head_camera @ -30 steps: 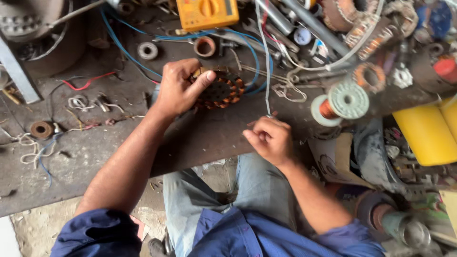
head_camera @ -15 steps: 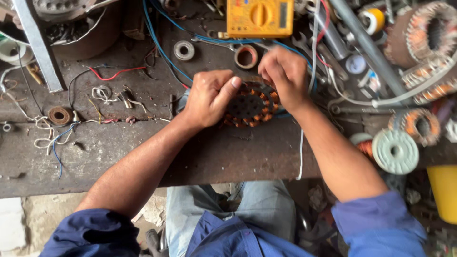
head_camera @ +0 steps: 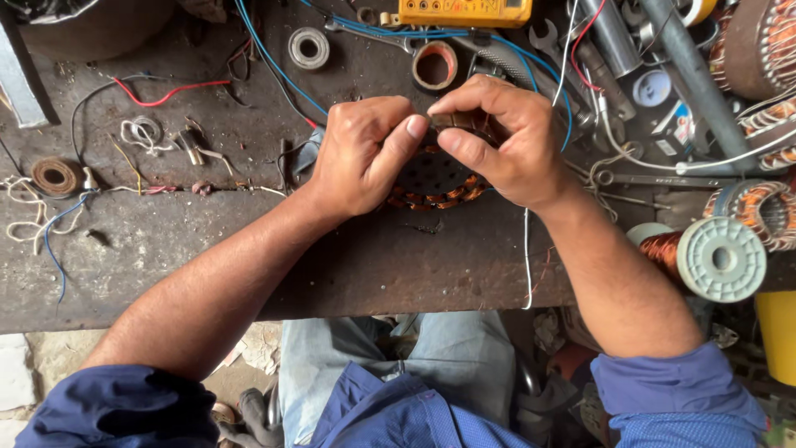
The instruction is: The person winds copper wire by hand around the slots of a motor stator core. They pull wire from a spool, thread it through slots, and adjust the winding pattern while seated at a cluttered workbench.
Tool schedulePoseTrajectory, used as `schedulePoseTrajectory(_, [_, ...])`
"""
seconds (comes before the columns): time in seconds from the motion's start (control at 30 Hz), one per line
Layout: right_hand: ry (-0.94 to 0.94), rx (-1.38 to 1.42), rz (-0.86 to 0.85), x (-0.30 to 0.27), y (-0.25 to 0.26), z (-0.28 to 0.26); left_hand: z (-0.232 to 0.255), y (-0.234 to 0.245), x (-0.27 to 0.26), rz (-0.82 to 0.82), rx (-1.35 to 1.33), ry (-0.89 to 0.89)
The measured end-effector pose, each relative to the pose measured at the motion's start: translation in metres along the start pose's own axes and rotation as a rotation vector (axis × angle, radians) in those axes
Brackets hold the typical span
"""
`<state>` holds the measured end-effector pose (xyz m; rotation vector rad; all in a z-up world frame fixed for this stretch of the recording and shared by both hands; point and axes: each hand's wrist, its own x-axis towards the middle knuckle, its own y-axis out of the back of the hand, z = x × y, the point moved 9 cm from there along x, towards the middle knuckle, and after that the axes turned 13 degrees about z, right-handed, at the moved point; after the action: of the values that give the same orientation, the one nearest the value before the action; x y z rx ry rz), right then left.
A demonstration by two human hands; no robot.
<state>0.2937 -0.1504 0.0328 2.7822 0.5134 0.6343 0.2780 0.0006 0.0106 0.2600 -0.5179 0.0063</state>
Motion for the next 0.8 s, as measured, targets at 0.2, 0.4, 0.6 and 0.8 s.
schedulePoseTrajectory(0.2, [-0.192,0.161,-0.004,-0.006,0.008,0.012,0.014,0.000,0.002,-0.032,-0.002,-0.071])
schedulePoseTrajectory(0.4, [-0.347,0.353,0.054,-0.004,0.015,0.026,0.012,0.000,0.002,-0.025,0.002,-0.045])
schedulePoseTrajectory(0.6, [-0.452,0.464,0.095,-0.008,0.010,0.031,0.014,0.000,0.002,-0.033,-0.001,-0.064])
schedulePoseTrajectory(0.8, [-0.469,0.568,0.134,-0.010,0.011,0.030,0.022,0.000,0.001,-0.051,-0.010,-0.115])
